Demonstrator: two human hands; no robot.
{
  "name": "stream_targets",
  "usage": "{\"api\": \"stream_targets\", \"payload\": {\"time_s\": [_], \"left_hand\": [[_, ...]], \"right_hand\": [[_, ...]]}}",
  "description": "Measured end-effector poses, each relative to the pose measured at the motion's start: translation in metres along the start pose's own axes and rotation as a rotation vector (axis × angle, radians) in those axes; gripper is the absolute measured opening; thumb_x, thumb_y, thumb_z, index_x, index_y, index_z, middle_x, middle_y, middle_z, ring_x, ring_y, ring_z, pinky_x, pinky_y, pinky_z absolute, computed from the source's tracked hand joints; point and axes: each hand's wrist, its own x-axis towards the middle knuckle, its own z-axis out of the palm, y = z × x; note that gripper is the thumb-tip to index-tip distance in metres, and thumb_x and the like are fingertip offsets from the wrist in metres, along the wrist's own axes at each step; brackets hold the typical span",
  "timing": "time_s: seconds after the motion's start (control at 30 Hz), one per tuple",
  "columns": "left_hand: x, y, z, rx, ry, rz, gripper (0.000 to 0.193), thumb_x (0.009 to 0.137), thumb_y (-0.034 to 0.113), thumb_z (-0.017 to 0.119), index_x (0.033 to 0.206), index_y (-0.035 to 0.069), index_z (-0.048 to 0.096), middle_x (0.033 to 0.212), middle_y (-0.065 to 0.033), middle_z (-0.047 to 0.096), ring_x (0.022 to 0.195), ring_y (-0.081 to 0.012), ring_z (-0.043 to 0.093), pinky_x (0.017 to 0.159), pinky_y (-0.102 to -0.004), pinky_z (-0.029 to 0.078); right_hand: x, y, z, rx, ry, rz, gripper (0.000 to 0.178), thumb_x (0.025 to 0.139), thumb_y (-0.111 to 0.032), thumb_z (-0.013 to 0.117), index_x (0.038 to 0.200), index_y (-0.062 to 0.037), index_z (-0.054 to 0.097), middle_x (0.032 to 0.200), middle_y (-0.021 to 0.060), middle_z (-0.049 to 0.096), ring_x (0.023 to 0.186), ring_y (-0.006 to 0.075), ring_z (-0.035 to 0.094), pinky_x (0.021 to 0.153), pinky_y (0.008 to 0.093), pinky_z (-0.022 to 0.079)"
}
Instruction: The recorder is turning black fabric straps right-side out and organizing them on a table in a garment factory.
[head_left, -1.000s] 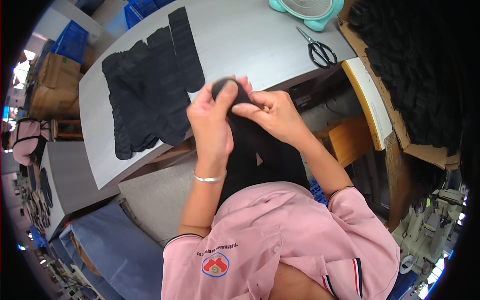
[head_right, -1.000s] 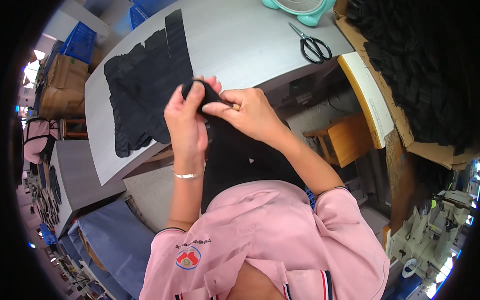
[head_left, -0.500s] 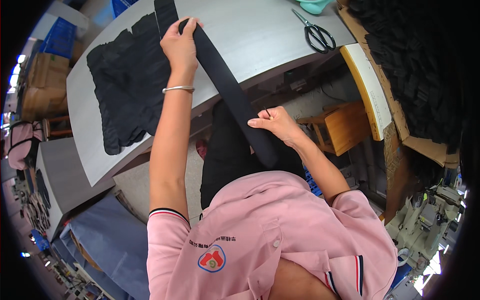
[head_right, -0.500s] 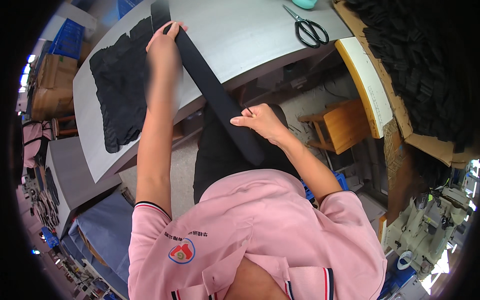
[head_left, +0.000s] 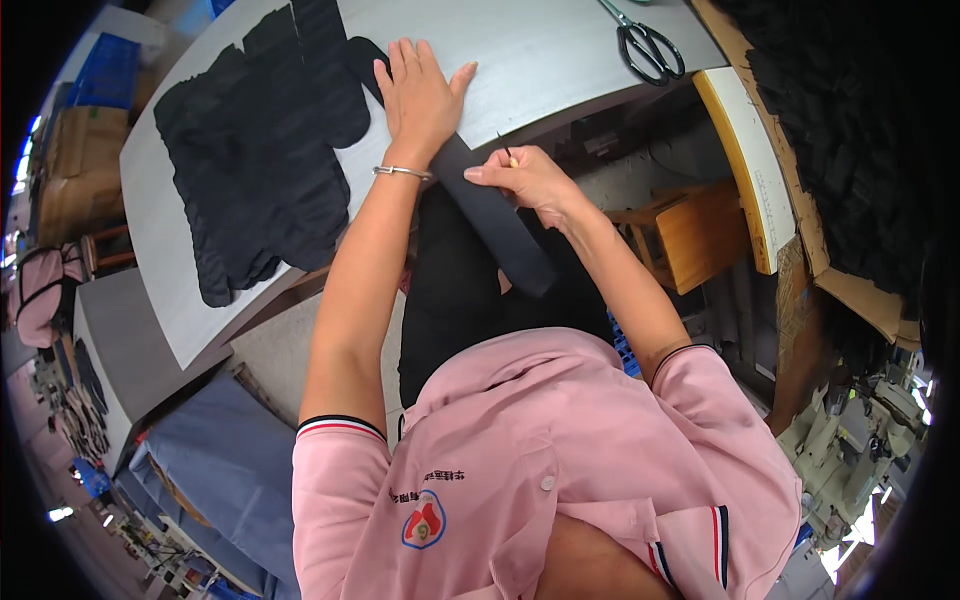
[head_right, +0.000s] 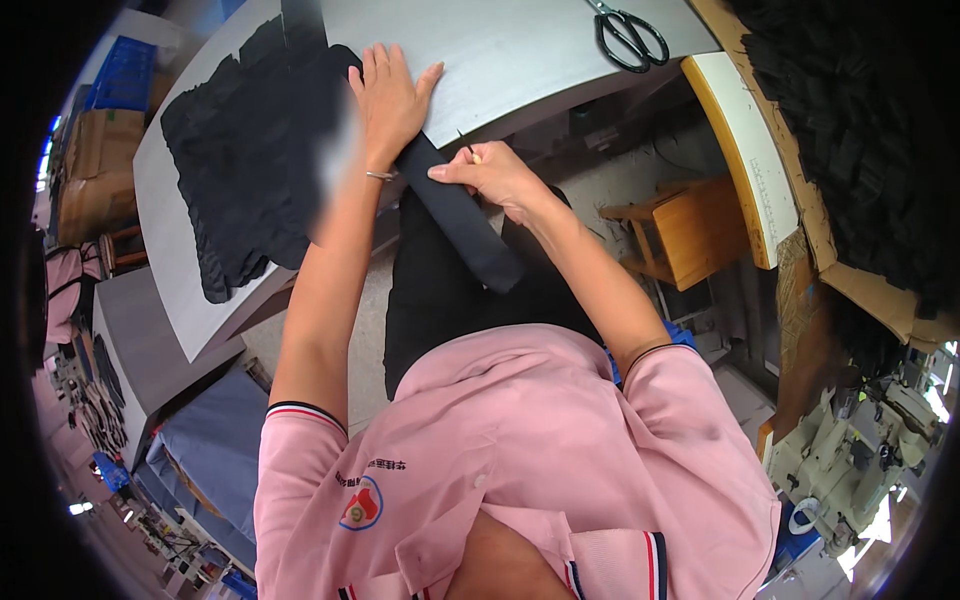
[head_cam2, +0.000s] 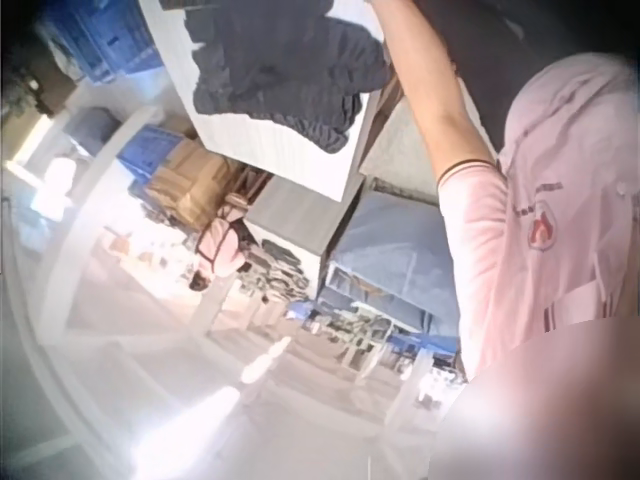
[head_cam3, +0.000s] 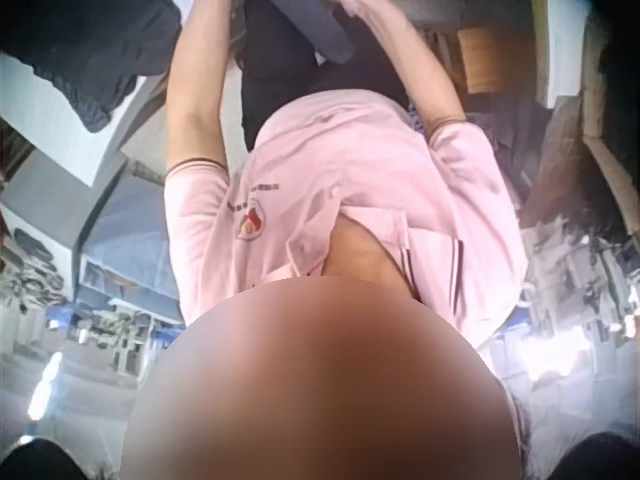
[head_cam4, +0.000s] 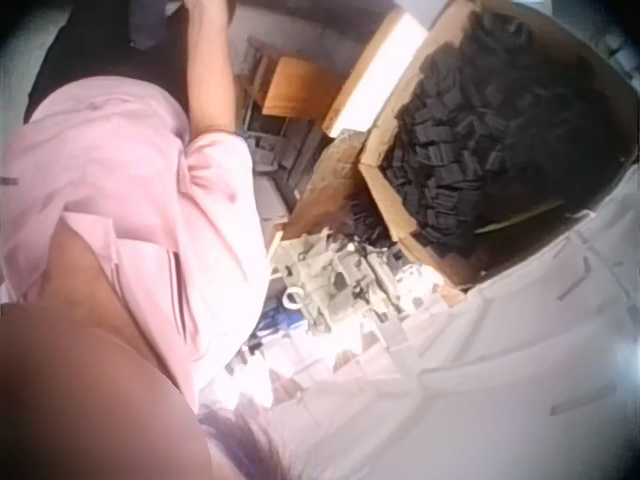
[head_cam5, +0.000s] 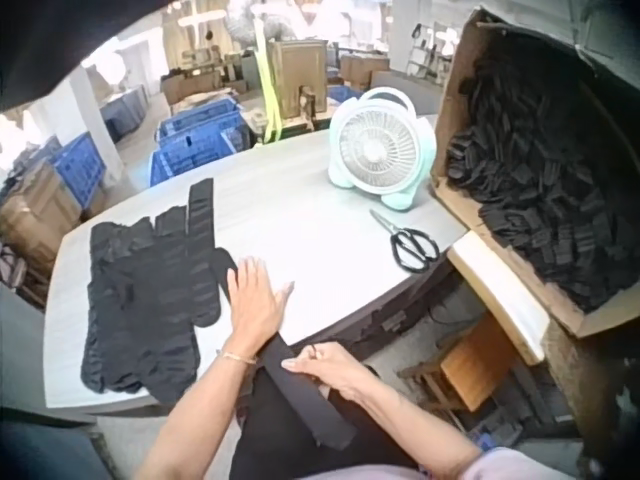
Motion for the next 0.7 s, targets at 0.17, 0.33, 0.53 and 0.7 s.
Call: {"api": "stream_targets", "payload": {"time_s": [0.17,0.33,0.53,0.7], "left_hand": [[0.003,-0.001,0.007,0.019,0.047,0.021,0.074,0.098,0.051,0.049,0.138,-0.011,0.042,0.147,-0.0321,0.040,0.144,-0.0423,0.029,0.118,-0.0556,0.015],[0.006,-0.004,0.010,0.033,0.079,0.025,0.075,0.099,0.052,0.048,0.138,-0.011,0.042,0.147,-0.0309,0.041,0.144,-0.0414,0.029,0.118,-0.0560,0.014],[0.000,-0.010,-0.007,-0.091,0.161,-0.010,0.067,0.099,0.048,0.052,0.137,-0.007,0.048,0.147,-0.0288,0.043,0.143,-0.0408,0.032,0.118,-0.0492,0.022],[-0.081,0.044,-0.062,-0.616,0.350,-0.243,0.047,0.093,0.023,0.069,0.129,-0.004,0.055,0.133,-0.0197,0.057,0.126,-0.0335,0.051,0.109,-0.0391,0.037]], "right_hand": [[-0.035,0.017,0.000,0.073,0.005,0.125,0.037,0.077,-0.025,0.086,0.070,-0.0156,0.051,0.061,-0.0090,0.042,0.049,0.0015,0.032,0.044,0.0208,0.023],[-0.081,0.033,0.007,0.060,0.009,0.141,0.042,0.077,-0.022,0.085,0.069,-0.0174,0.044,0.062,-0.0110,0.037,0.051,0.0002,0.028,0.044,0.0208,0.021],[-0.095,0.048,0.016,0.062,0.101,0.102,0.040,0.077,-0.019,0.085,0.072,-0.0171,0.046,0.063,-0.0110,0.037,0.053,-0.0001,0.029,0.045,0.0196,0.022],[-0.099,0.040,0.005,0.078,0.131,0.083,0.036,0.077,-0.019,0.085,0.075,-0.0162,0.049,0.064,-0.0114,0.041,0.053,-0.0005,0.031,0.045,0.0185,0.024]]}}
